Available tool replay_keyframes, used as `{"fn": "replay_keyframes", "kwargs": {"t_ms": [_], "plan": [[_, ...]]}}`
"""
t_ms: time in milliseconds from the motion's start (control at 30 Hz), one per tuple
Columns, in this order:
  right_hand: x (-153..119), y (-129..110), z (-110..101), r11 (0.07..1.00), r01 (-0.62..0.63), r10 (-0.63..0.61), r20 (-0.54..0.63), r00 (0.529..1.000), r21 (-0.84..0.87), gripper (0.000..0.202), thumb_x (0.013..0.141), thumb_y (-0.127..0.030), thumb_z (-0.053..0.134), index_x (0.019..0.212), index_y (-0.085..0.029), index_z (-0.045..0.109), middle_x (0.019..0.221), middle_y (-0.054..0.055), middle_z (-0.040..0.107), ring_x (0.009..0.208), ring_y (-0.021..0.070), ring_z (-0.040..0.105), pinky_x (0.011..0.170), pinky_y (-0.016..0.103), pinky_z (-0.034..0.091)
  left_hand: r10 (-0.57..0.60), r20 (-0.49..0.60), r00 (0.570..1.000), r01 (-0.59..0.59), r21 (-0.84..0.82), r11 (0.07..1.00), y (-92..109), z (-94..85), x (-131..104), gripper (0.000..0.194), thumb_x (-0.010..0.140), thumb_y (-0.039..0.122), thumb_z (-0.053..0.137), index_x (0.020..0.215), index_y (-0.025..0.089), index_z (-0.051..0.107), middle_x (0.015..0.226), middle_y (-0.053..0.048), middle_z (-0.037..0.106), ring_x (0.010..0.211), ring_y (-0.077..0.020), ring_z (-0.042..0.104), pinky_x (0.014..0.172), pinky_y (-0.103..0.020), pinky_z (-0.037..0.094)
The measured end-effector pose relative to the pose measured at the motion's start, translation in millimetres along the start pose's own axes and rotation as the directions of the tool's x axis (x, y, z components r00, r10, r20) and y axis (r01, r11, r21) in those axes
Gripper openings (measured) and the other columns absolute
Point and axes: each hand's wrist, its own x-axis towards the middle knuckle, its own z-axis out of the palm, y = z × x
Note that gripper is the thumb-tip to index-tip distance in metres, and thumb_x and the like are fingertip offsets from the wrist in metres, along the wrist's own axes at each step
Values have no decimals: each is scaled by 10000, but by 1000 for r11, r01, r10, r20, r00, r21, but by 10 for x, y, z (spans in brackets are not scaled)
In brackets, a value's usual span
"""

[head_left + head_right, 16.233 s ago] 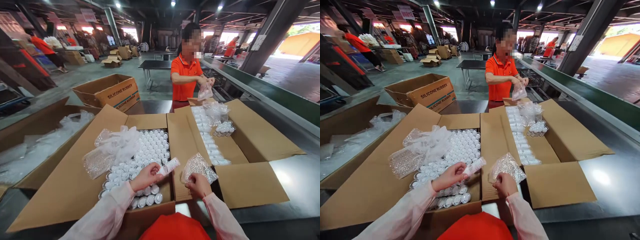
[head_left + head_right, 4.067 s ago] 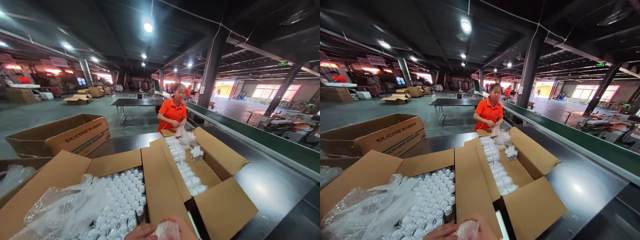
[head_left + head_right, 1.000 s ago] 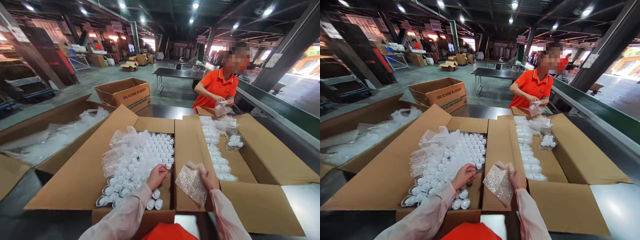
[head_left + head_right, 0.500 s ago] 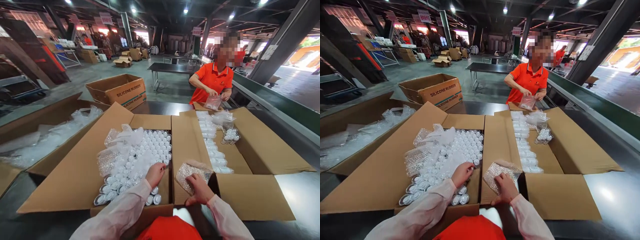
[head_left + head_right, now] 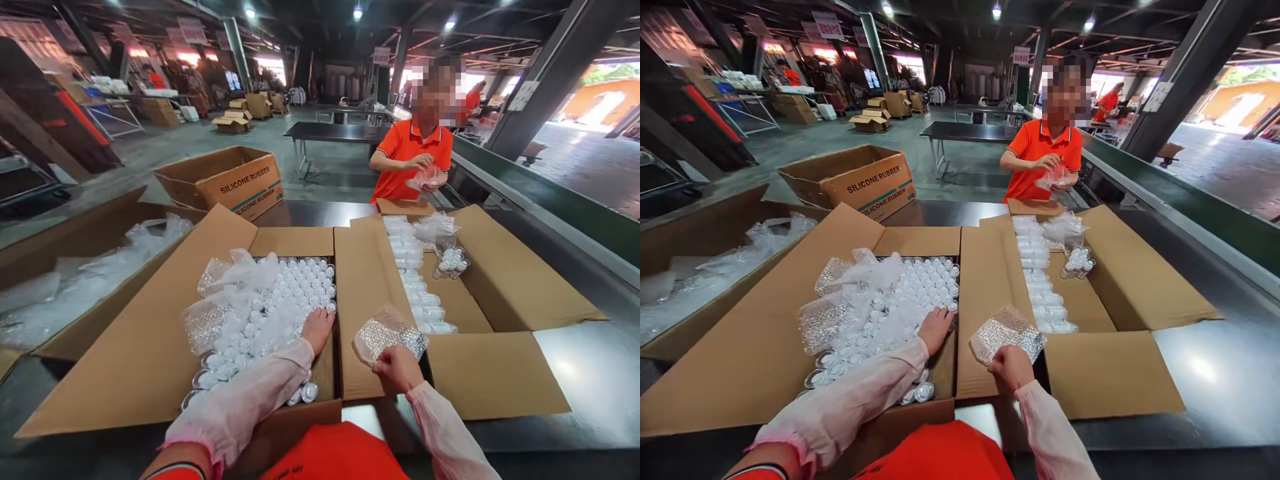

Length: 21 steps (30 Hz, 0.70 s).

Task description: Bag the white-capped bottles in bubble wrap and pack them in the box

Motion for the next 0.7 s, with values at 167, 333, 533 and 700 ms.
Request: {"fn": "replay_keyframes", "kwargs": {"t_ms": [167,333,533,700], "plan": [[115,241,-189,984,-174,162,-206,965,-43,339,887,-392,511,1148,-201,614,1029,48,684,920,179,615,812,260,452,-33,-84,996,25,-103,994,-28,-210,-104,230,791,138,523,1009,130,597,1036,-140,579,990,-258,535,857,-371,434],[282,592,-432,912,-356,301,-258,918,-202,388,871,-229,511,1246,-134,543,1207,186,572,1115,326,513,869,411,415,-429,-11,903,239,-819,522,-184,-505,-214,254,669,327,670,832,176,546,794,-39,602,734,-188,594,729,-341,485],[255,648,-400,913,-255,215,-156,964,-317,354,820,-227,590,1172,-191,617,1075,158,597,1063,305,524,867,391,415,-17,465,885,406,-790,-460,-211,-579,-642,320,588,283,722,837,168,557,788,-29,616,660,-124,597,654,-274,505],[136,572,-354,985,-99,85,-97,992,-144,229,838,-278,486,853,-182,694,1060,128,606,1017,282,519,885,388,413,202,424,883,468,-762,-448,-67,-498,-830,392,523,158,661,900,185,558,705,17,549,609,-121,566,496,-236,461]]}}
